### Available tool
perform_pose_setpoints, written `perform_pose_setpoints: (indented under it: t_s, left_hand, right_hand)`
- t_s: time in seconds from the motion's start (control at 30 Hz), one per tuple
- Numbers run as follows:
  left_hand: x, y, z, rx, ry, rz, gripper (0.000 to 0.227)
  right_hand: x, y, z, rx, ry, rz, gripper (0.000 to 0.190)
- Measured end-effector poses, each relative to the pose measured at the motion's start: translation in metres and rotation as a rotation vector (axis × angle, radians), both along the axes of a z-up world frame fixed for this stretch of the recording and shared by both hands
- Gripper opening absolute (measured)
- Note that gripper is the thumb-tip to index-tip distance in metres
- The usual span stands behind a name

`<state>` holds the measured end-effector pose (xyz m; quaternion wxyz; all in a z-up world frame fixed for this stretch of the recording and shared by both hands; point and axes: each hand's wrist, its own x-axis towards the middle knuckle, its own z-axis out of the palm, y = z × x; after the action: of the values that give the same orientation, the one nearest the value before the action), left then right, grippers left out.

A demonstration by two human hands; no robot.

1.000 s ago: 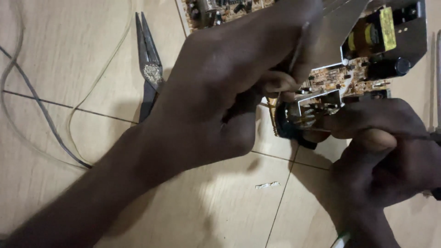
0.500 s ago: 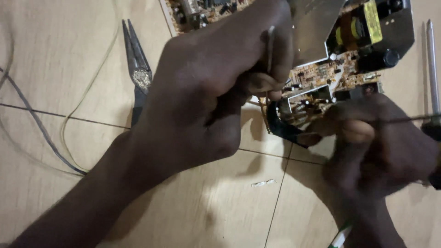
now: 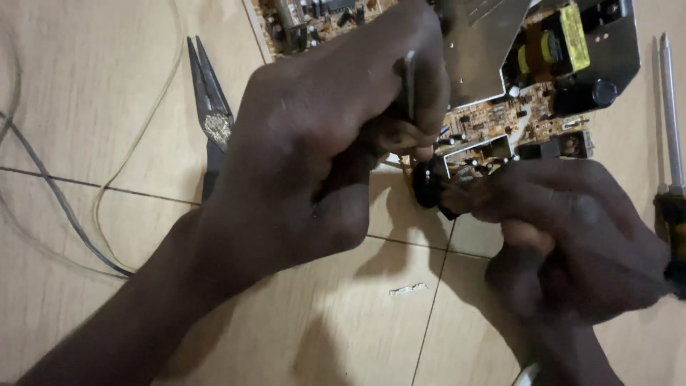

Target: A person is performing maintenance on a circuit board, using a probe to check connections and pliers to adjust components.

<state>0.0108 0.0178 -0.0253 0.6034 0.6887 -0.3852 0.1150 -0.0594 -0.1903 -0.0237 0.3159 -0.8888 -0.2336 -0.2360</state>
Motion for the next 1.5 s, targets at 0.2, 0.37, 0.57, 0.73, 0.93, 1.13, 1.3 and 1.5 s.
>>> perform_pose_setpoints:
  t_s: [0.2,0.37,0.57,0.73,0.93,1.13,1.3,1.5]
  left_hand:
    - [0.003,-0.002,0.005,0.005,-0.004,-0.016,0.032]
    - [0.002,-0.002,0.007,0.019,-0.008,-0.01,0.033]
    - [-0.001,-0.003,0.007,0.023,-0.013,-0.01,0.034]
    - [-0.004,0.001,0.007,0.029,-0.011,-0.008,0.035]
    - [-0.002,-0.001,0.007,0.028,-0.017,-0.013,0.036]
    - [-0.003,-0.001,0.008,0.038,-0.005,-0.011,0.037]
    - [-0.002,-0.001,0.01,0.043,-0.014,-0.012,0.037]
    - [0.001,-0.001,0.009,0.049,-0.02,-0.02,0.038]
  right_hand:
    - [-0.002,0.008,0.004,0.037,0.026,0.02,0.034]
    - [-0.004,0.004,-0.001,-0.046,-0.011,-0.061,0.047]
    - [-0.009,0.014,0.008,0.073,0.122,-0.047,0.029]
    - [-0.006,0.016,0.017,0.004,0.161,0.012,0.022]
    - [-0.003,0.008,0.001,0.004,0.024,-0.016,0.033]
    - [-0.003,0.007,-0.002,0.011,0.035,0.014,0.027]
    - [-0.005,0.011,-0.004,0.015,-0.007,-0.018,0.045]
    - [-0.012,0.006,-0.005,-0.04,-0.028,-0.1,0.05]
